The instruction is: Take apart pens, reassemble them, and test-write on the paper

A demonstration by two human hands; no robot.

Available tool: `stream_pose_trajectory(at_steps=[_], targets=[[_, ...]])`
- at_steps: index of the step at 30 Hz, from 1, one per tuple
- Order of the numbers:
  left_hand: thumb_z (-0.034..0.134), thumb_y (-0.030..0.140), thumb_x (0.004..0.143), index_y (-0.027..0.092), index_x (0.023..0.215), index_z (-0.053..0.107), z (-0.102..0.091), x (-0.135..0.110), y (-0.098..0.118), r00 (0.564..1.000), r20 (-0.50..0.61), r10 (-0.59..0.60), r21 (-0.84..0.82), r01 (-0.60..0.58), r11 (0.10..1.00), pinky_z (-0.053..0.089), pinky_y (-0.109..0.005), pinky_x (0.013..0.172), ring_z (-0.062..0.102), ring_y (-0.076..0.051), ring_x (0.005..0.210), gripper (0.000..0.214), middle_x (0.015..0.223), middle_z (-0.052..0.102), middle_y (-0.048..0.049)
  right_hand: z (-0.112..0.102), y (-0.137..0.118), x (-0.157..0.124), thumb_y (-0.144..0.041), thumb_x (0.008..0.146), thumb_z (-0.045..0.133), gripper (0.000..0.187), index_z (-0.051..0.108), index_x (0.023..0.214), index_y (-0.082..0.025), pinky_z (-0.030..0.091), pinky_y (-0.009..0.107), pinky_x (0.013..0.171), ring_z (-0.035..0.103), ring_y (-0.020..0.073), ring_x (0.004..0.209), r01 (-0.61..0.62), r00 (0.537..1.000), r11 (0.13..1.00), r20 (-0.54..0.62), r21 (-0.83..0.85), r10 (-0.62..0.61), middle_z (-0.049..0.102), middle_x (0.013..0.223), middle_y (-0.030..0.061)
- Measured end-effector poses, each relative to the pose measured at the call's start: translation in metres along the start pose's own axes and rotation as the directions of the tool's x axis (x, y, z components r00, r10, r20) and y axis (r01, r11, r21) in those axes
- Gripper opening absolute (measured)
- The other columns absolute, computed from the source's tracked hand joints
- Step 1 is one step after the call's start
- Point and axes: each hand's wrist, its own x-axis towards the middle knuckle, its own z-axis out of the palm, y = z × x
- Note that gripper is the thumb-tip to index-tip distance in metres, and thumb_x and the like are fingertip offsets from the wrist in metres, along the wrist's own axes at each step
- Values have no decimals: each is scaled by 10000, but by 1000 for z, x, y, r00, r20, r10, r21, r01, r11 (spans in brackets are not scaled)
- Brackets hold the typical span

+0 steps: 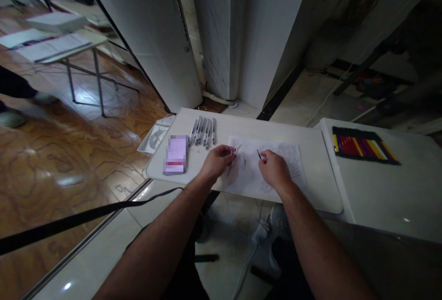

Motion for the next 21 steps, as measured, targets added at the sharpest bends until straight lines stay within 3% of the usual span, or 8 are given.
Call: stream_pose_trajectory(at_steps=[5,14,18,21], targets=[[685,115,636,126,838,658,0,-3,2,1000,12,3,-10,-3,1000,423,-228,601,574,-94,611,204,721,661,-14,-3,1,2,-165,787,533,221,682,950,-170,482,262,754,669,176,794,14,997,989,-73,146,-3,731,862,65],[634,46,570,137,849,638,1,-6,5,996,85,6,-51,-1,999,440,-228,639,601,-107,675,293,752,667,-5,-4,5,7,-261,737,543,121,611,807,-189,475,273,653,629,171,680,-31,980,896,-162,444,114,675,728,27],[619,37,567,141,861,632,2,-6,4,992,124,29,-24,-26,999,421,-219,623,587,-101,664,312,734,656,3,-3,9,11,-278,702,572,107,575,768,-193,459,261,608,612,165,658,-14,964,823,-210,569,162,653,708,22],[620,60,595,150,884,639,3,-7,4,987,152,51,42,-58,997,418,-219,618,571,-96,651,303,736,645,7,-6,8,12,-271,677,587,139,555,789,-194,433,232,535,578,140,592,-4,958,711,-200,703,204,622,657,-9]])
